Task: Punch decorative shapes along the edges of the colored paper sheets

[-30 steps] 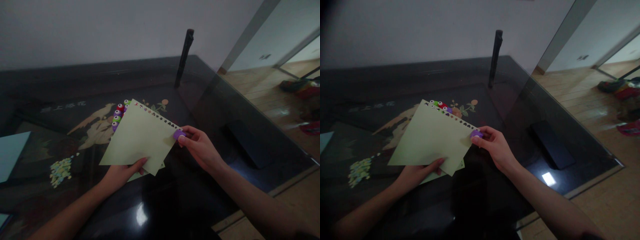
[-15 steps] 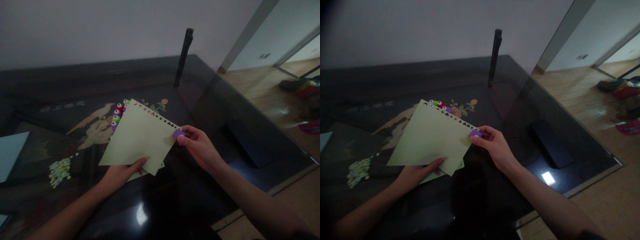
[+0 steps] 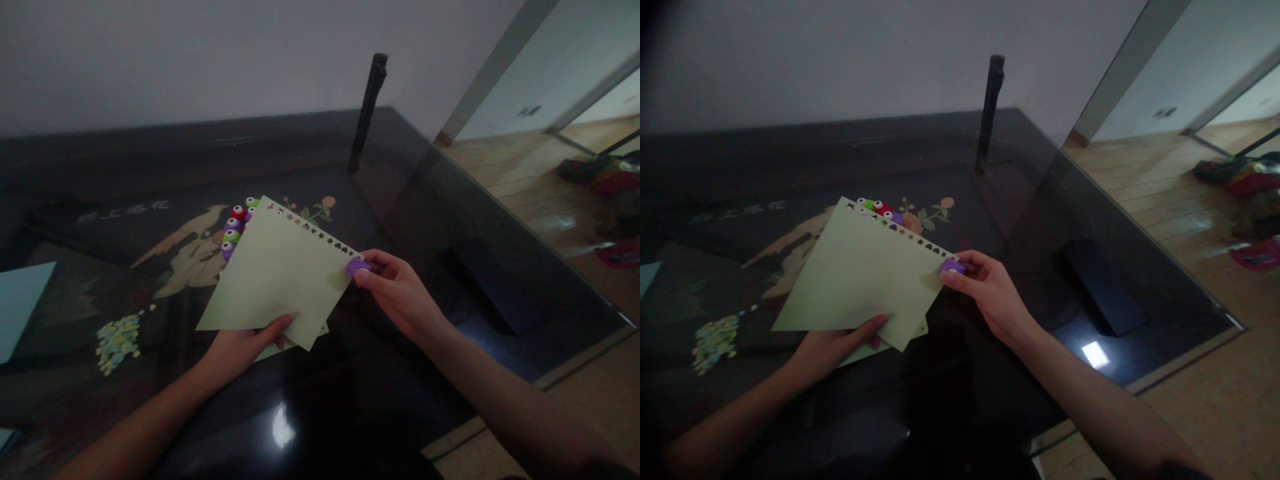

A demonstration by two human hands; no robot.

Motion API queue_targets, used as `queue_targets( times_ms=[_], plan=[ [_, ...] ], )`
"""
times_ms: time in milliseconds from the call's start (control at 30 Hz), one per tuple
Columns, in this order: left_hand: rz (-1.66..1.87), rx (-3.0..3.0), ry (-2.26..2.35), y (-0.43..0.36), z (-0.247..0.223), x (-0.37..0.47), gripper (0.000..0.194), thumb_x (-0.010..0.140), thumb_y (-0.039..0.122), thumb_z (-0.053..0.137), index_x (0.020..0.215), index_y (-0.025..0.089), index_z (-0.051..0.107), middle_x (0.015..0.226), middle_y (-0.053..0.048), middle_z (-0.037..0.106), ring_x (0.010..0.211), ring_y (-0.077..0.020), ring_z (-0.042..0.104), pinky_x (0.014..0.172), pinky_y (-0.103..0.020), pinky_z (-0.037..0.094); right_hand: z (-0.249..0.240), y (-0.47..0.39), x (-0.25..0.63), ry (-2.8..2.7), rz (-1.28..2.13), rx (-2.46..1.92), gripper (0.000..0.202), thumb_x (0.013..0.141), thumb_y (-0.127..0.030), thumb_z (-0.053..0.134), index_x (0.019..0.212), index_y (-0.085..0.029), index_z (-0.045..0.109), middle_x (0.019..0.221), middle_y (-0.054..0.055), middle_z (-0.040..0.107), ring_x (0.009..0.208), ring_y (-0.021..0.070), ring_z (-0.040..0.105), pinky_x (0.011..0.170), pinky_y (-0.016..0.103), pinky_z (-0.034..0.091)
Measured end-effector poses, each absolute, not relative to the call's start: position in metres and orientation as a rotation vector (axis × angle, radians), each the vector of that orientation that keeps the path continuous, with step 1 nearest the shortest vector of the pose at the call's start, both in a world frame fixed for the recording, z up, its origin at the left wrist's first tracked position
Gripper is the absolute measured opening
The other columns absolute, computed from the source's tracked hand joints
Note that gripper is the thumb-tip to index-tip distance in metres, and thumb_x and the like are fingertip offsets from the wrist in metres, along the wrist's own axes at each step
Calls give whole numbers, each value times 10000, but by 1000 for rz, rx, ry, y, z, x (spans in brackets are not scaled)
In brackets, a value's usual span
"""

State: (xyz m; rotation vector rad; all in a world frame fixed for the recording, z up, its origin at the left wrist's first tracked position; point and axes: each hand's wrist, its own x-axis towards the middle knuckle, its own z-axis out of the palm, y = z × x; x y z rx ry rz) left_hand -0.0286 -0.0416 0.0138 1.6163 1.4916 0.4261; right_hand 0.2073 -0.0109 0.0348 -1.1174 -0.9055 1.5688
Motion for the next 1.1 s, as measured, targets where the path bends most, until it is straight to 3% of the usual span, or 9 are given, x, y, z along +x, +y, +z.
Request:
queue_targets(
  times_ms=[1100],
  plan=[
    [426,1585,1466,-42,11,-29,435,767,494,484,439,221,568,612,-58,684,688,-235,649,843,-372,496,35,-11,208,-915,1575,-1122,213,602,-245,791,775,-216,671,786,-16,665,706,109,577,726,272,466]
  ],
)
